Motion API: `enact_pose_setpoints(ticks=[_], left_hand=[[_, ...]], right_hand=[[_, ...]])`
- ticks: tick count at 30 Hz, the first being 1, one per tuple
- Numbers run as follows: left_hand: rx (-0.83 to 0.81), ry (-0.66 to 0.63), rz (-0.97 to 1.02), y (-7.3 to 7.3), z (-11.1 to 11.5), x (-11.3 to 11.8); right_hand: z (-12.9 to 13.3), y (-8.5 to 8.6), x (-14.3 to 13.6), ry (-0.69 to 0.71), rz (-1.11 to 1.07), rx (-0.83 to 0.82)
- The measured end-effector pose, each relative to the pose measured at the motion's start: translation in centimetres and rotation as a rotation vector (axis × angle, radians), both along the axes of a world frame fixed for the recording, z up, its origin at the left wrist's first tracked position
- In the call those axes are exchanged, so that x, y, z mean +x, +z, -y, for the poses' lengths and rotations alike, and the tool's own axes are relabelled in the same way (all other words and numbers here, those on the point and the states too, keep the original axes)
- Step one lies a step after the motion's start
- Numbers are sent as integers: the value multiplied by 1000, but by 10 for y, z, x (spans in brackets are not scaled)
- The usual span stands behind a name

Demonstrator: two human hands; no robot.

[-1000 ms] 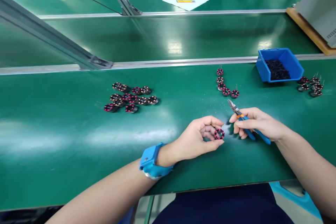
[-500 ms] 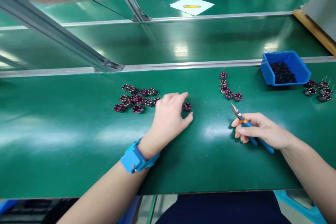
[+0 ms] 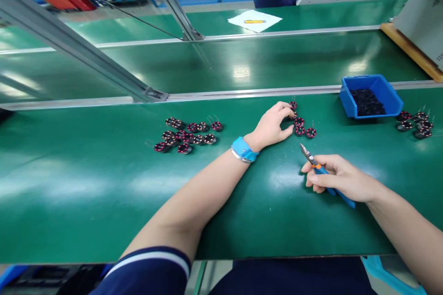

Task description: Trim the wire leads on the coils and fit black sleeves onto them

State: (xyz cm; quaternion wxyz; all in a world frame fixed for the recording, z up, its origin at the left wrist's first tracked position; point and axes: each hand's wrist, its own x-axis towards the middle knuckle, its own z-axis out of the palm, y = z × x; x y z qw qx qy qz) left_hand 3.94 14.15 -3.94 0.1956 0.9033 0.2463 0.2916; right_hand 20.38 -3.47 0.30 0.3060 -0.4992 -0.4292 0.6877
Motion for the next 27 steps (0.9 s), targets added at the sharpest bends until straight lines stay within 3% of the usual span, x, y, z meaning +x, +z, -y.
enact_pose_setpoints(ticks=[5,10,14,16,20,23,27], left_hand=[[-33,55,130,4,15,-19],[-174,-23,250,22,82,-46],[-340,-201,176,33,122,-44],[-413,-206,204,34,127,-40],[-658,17,318,30,125,-34],[-871,109,326,28,125,-30],[-977,89,462,30,126,-22]], right_hand=[[0,1,0,-28,24,10],[-2,0,-8,-195,64,11],[-2,-1,-15,-178,33,69],[-3,-2,-16,-152,26,92],[-5,-4,-16,-244,1,-9],[-7,-5,-19,-283,-5,-48],[-8,-3,-21,-294,-35,-52]])
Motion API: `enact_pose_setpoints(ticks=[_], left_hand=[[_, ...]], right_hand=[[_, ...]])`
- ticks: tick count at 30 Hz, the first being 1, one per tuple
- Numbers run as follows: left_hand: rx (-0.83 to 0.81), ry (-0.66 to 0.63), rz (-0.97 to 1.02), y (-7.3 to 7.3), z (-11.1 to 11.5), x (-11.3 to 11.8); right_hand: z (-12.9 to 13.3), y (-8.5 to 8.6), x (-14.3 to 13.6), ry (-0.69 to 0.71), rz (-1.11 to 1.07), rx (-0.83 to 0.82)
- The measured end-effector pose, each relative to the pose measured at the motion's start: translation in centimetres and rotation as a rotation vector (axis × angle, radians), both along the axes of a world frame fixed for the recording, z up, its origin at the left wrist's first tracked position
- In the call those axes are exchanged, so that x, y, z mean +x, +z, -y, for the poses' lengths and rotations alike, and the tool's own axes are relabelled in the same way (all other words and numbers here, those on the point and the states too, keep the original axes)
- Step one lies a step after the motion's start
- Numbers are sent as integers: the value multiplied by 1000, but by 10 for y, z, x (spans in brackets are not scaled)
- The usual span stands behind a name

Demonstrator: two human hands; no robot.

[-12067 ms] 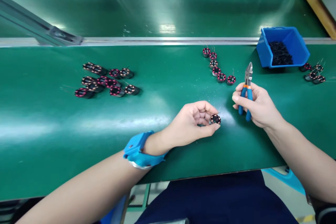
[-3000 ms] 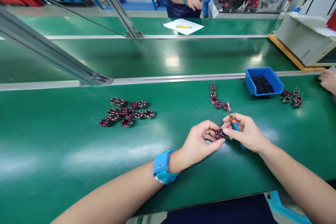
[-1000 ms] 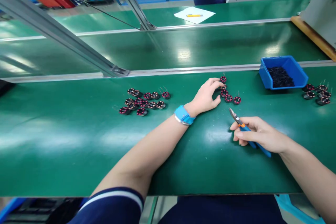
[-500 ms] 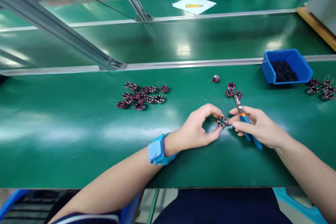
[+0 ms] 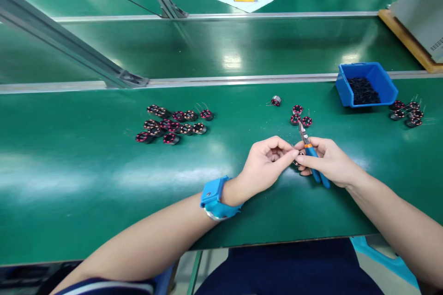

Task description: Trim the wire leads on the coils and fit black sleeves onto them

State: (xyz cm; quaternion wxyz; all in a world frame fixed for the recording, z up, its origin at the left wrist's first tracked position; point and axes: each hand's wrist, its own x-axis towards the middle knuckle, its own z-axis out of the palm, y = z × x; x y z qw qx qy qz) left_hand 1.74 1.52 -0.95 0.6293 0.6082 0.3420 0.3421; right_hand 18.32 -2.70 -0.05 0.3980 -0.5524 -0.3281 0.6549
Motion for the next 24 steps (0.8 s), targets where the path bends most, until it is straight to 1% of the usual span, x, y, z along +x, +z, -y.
enact_pose_setpoints(ticks=[2,4,5,6,7,9,11,12,14,17,18,19,20,22,23,24], left_hand=[[51,53,69,2,-1,1],[112,167,93,3,-3,-1],[119,213,97,3,-3,-3],[104,226,94,3,-3,-3],[73,201,80,2,-3,-3],[21,103,41,1,0,0],[42,40,24,0,1,5],[73,39,32,1,0,8],[139,95,66,2,-5,10],[192,294,147,3,-16,4],[187,331,166,4,-19,-1],[171,321,170,3,-19,-5],[149,262,154,3,-18,-9],[112,67,70,1,-11,-14],[107,-9,27,-1,-6,-14],[108,-48,-3,-2,-1,-12]], right_hand=[[0,1,0,-6,-8,-17],[0,1,0,-15,-9,-38],[-1,1,0,-14,-12,-43],[-1,1,0,-12,-14,-44],[-1,1,0,-9,-16,-38],[-1,1,-1,3,-20,-19],[-1,2,-3,30,-26,2],[0,2,-3,48,-28,11],[1,2,-4,73,-28,14],[1,2,-5,54,-24,-18],[1,1,-5,39,-31,-32],[0,1,-4,22,-41,-45],[0,1,-4,7,-53,-54],[-1,0,-4,-22,-74,-53],[-1,0,-4,-36,-81,-43],[-1,0,-4,-49,-86,-29]])
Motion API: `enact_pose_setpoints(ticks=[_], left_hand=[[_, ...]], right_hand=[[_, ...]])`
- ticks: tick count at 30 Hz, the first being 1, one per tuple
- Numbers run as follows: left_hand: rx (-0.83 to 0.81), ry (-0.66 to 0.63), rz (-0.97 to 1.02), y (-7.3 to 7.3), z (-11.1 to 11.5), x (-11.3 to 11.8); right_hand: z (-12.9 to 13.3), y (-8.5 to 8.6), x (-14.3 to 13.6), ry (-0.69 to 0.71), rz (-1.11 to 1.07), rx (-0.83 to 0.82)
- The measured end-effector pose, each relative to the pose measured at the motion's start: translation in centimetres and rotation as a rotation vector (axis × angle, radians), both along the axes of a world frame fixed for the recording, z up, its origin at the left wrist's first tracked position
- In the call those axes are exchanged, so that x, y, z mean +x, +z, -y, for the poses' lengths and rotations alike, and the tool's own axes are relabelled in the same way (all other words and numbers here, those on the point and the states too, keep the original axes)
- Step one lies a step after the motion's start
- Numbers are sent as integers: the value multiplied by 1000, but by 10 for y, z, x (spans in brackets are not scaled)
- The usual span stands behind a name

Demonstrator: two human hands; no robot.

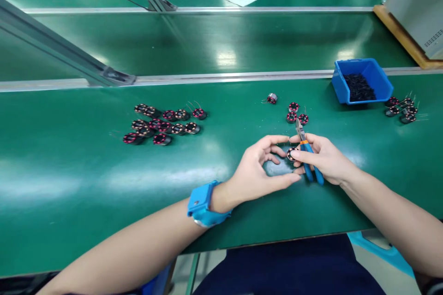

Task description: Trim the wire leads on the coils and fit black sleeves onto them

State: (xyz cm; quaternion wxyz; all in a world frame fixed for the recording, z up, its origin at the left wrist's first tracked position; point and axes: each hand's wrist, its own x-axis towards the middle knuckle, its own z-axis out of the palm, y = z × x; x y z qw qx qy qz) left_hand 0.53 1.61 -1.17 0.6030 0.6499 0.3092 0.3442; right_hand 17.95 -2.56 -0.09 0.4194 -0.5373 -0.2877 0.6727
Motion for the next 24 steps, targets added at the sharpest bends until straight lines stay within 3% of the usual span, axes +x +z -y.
enact_pose_setpoints(ticks=[4,9,14,17,24], left_hand=[[-21,53,22,-7,11,14],[-37,55,117,-11,9,19],[-203,-16,107,-8,8,4],[-315,-87,66,-6,10,-12],[-291,-216,39,0,13,-20]], right_hand=[[0,-2,-1,-28,-33,34],[1,-3,-3,-36,-15,16],[4,2,2,67,27,-9],[6,5,8,88,104,66],[13,6,-1,116,246,250]])
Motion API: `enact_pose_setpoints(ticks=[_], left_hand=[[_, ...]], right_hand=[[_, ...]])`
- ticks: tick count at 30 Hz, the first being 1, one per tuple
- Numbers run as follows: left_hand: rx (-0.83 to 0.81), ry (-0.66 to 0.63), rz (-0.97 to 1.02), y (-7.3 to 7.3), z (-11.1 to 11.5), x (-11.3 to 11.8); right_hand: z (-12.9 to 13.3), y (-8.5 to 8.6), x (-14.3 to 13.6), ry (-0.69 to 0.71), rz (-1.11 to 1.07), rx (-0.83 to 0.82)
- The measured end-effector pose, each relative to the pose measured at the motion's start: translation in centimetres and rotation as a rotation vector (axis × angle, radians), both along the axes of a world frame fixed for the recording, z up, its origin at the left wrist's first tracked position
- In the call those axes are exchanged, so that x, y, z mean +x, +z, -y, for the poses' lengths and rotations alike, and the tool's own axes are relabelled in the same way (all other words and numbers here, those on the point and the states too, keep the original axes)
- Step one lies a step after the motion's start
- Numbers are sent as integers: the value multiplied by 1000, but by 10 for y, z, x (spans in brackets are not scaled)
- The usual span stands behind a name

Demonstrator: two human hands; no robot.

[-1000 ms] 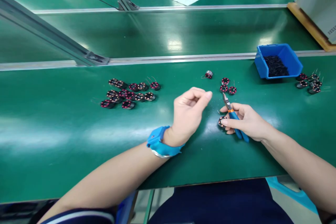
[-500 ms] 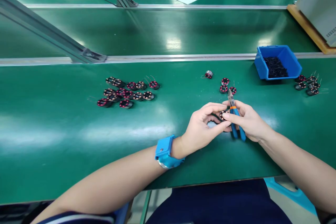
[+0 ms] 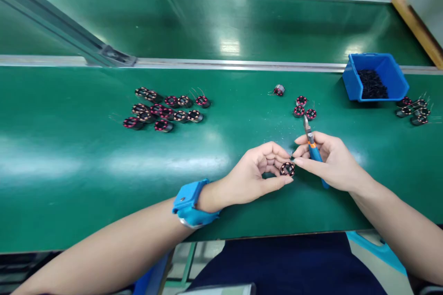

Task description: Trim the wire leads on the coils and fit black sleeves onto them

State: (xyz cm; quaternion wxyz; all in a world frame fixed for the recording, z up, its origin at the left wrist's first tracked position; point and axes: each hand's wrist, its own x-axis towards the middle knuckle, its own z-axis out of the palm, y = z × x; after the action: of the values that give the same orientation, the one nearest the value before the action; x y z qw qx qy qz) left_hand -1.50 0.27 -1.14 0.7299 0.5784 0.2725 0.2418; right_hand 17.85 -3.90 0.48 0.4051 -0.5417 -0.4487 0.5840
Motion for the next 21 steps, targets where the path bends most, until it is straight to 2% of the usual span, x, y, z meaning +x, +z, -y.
enact_pose_setpoints(ticks=[3,7,11,13,16,19,21], left_hand=[[-2,-14,9,1,-1,2],[-24,-18,-18,1,-1,1],[-33,-16,-4,1,1,2],[-39,-12,8,2,2,3],[-66,-17,3,2,2,4],[-98,-25,-37,2,1,2],[-129,-43,-61,2,-1,0]], right_hand=[[-1,-1,-2,3,41,37],[-6,-1,4,-102,15,-8],[-5,1,3,-13,-61,-87],[-4,2,-2,30,-56,-60],[-5,2,-4,-50,-26,16],[-8,4,6,-143,-31,22],[-8,6,19,-95,-33,-27]])
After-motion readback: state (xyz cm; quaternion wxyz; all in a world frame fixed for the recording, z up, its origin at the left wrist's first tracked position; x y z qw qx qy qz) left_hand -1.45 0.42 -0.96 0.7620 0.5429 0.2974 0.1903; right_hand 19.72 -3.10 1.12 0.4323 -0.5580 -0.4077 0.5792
